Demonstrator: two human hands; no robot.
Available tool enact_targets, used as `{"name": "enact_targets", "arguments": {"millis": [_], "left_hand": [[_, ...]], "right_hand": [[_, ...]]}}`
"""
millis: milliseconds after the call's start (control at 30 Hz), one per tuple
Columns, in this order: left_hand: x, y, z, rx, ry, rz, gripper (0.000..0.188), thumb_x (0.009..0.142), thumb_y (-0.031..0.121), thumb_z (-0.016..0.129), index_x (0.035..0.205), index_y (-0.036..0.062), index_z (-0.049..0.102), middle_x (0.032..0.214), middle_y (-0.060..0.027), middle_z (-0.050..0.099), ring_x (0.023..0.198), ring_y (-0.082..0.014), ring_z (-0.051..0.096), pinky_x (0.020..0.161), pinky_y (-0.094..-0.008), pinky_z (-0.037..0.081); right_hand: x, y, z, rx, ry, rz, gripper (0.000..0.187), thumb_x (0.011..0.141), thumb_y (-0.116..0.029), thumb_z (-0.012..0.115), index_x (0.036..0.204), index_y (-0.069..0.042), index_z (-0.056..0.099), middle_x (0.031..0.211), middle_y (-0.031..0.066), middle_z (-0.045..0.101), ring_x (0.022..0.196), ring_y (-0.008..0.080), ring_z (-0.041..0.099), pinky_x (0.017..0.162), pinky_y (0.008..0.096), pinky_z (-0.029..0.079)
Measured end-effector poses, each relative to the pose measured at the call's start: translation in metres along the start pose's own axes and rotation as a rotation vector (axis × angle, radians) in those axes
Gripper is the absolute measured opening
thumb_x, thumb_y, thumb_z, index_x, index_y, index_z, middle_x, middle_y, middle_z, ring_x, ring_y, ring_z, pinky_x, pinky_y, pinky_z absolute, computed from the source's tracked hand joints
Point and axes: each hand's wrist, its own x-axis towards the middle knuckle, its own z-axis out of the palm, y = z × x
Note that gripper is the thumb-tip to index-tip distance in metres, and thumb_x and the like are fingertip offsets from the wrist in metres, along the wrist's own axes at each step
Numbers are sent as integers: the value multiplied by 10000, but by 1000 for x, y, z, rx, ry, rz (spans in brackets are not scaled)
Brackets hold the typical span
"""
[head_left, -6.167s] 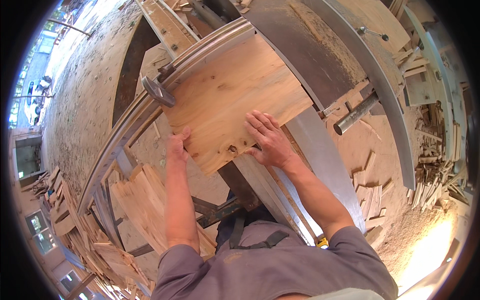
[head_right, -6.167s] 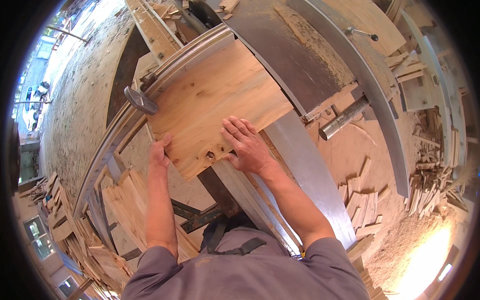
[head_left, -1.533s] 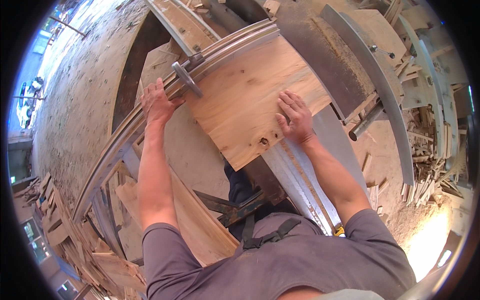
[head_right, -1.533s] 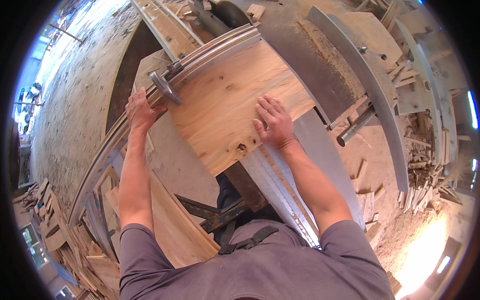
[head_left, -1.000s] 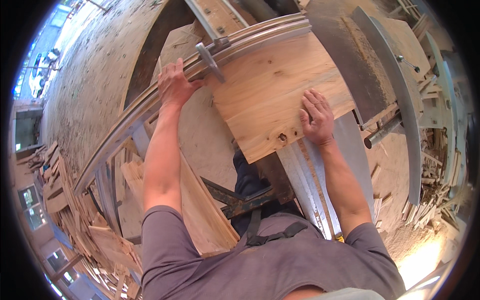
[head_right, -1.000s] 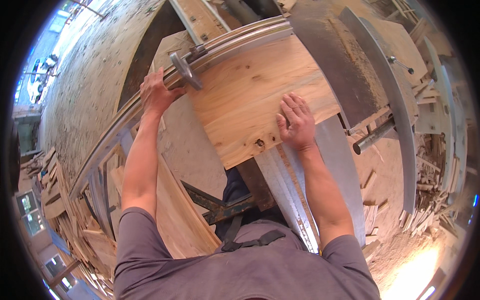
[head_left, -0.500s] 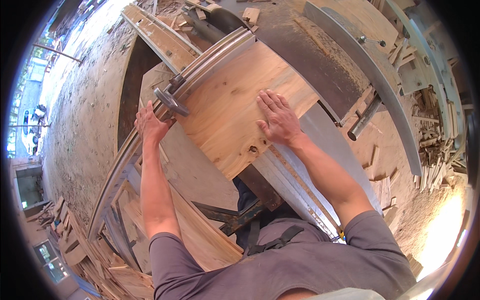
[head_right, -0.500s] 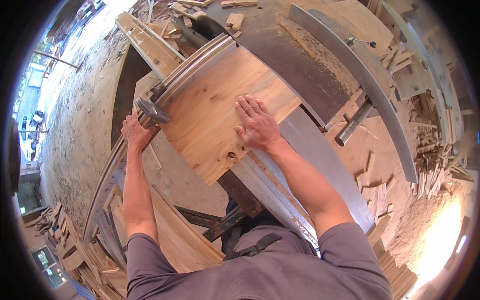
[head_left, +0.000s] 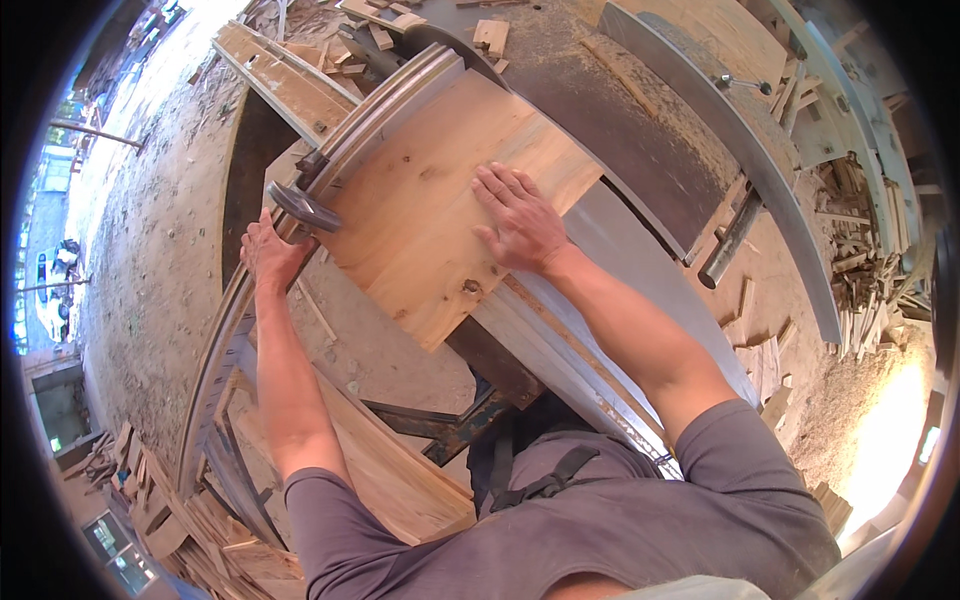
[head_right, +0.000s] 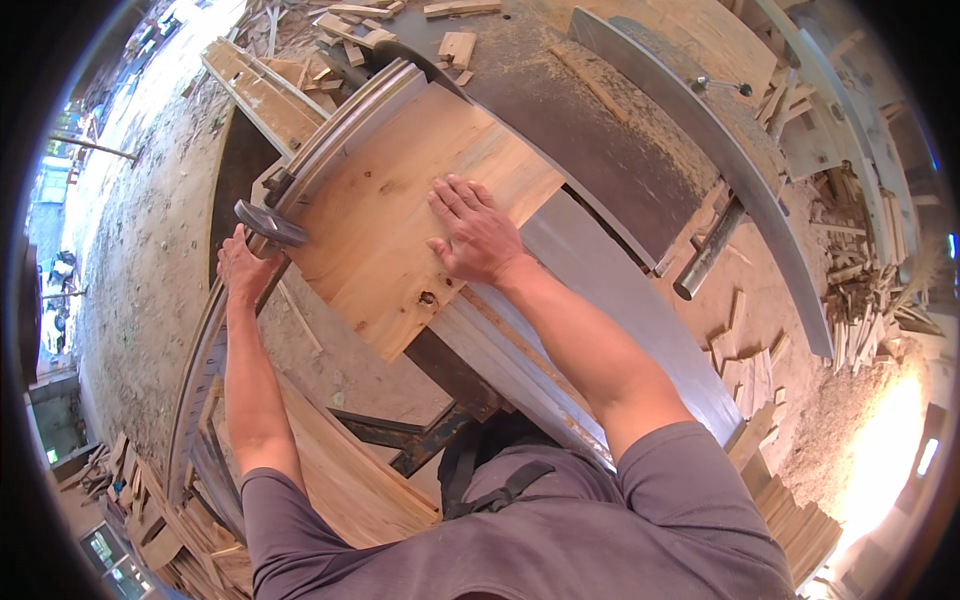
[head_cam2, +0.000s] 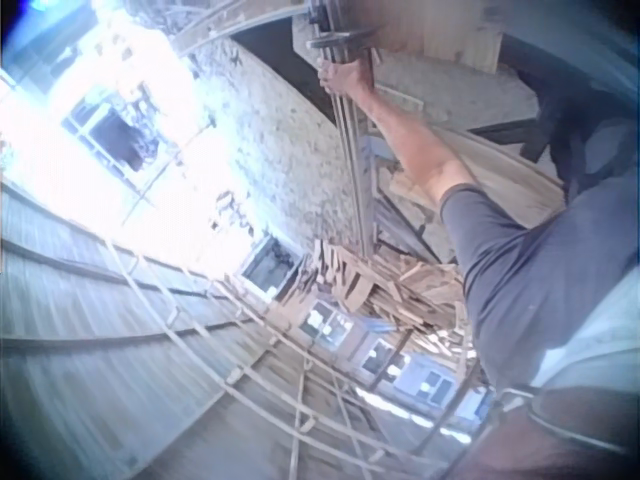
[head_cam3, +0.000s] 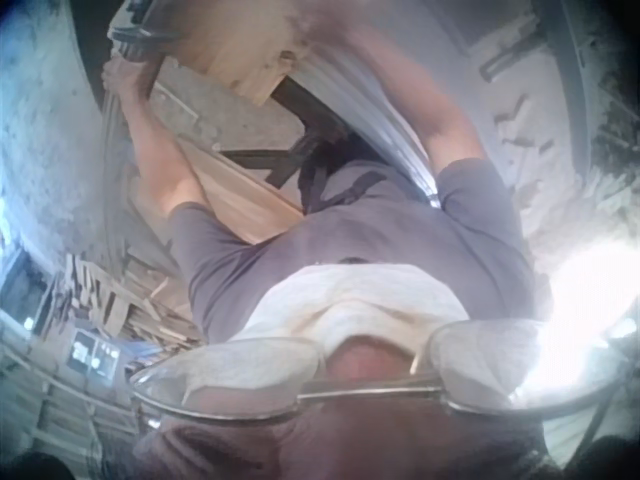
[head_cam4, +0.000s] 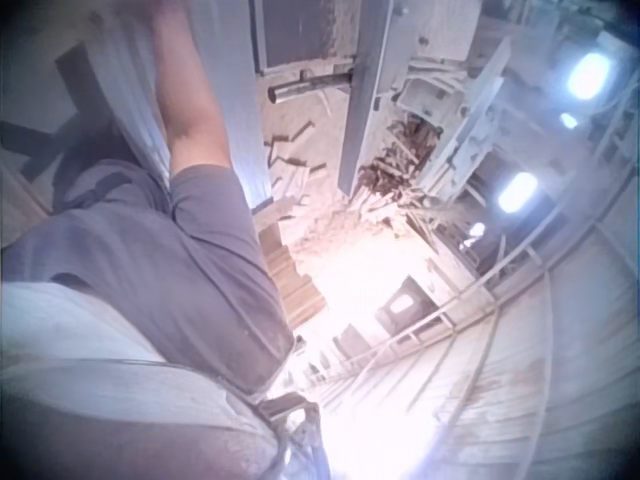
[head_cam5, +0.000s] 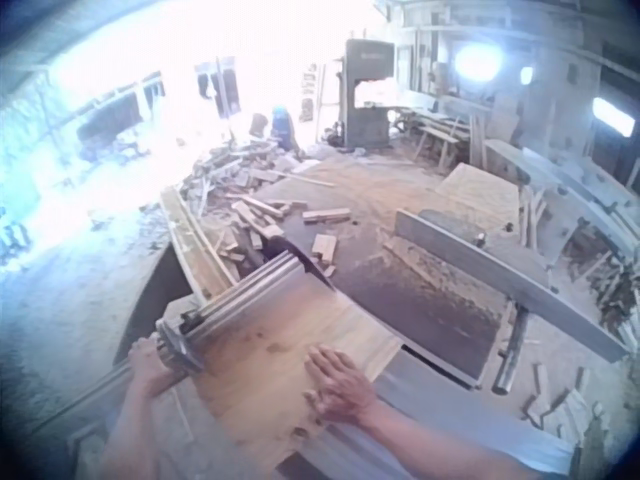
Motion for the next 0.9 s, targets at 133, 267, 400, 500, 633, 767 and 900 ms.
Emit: {"name": "enact_targets", "arguments": {"millis": [133,267,400,500,633,767,900], "left_hand": [[1,-3,4,19,10,-8,1075,648,491,906,1526,98,425,1356,-160,570,1322,-363,491,1118,-502,374],[2,-6,7,29,26,-8,1071,657,491,894,1544,124,417,1366,-175,566,1314,-373,503,1116,-504,381],[1,-11,7,13,44,-15,1073,676,456,892,1569,137,390,1370,-172,551,1319,-377,497,1100,-517,389],[2,-15,5,-6,23,-34,1070,687,481,860,1581,144,377,1416,-172,526,1356,-373,463,1152,-503,337],[-1,-12,2,-1,10,-50,1077,705,474,855,1599,157,344,1454,-167,497,1383,-375,433,1155,-519,327],[0,-14,5,-7,20,-45,1082,709,490,853,1604,163,339,1464,-169,492,1396,-378,428,1148,-539,329],[0,-19,9,-3,62,-39,1085,712,518,840,1608,171,336,1453,-174,500,1398,-376,433,1140,-533,344]], "right_hand": [[-3,1,3,-13,20,-9,659,930,-377,641,1456,2,525,1566,145,458,1503,308,349,1254,435,239],[-5,2,4,-18,33,-17,661,936,-392,632,1456,3,529,1566,146,459,1505,309,347,1257,439,233],[-4,-3,-2,4,67,-21,638,920,-361,655,1431,6,550,1558,150,471,1486,319,376,1243,448,261],[-4,-4,-4,19,92,-31,631,909,-345,674,1421,6,558,1555,152,475,1477,323,388,1235,454,279],[-4,-4,-4,13,111,-37,631,905,-347,680,1421,-3,561,1554,151,478,1477,323,388,1234,457,283],[-7,-1,2,-15,85,-20,657,923,-394,647,1449,-14,543,1576,145,458,1500,311,363,1255,437,244],[-8,0,9,-34,109,-30,657,925,-394,649,1454,-21,541,1573,144,469,1503,310,362,1256,436,246]]}}
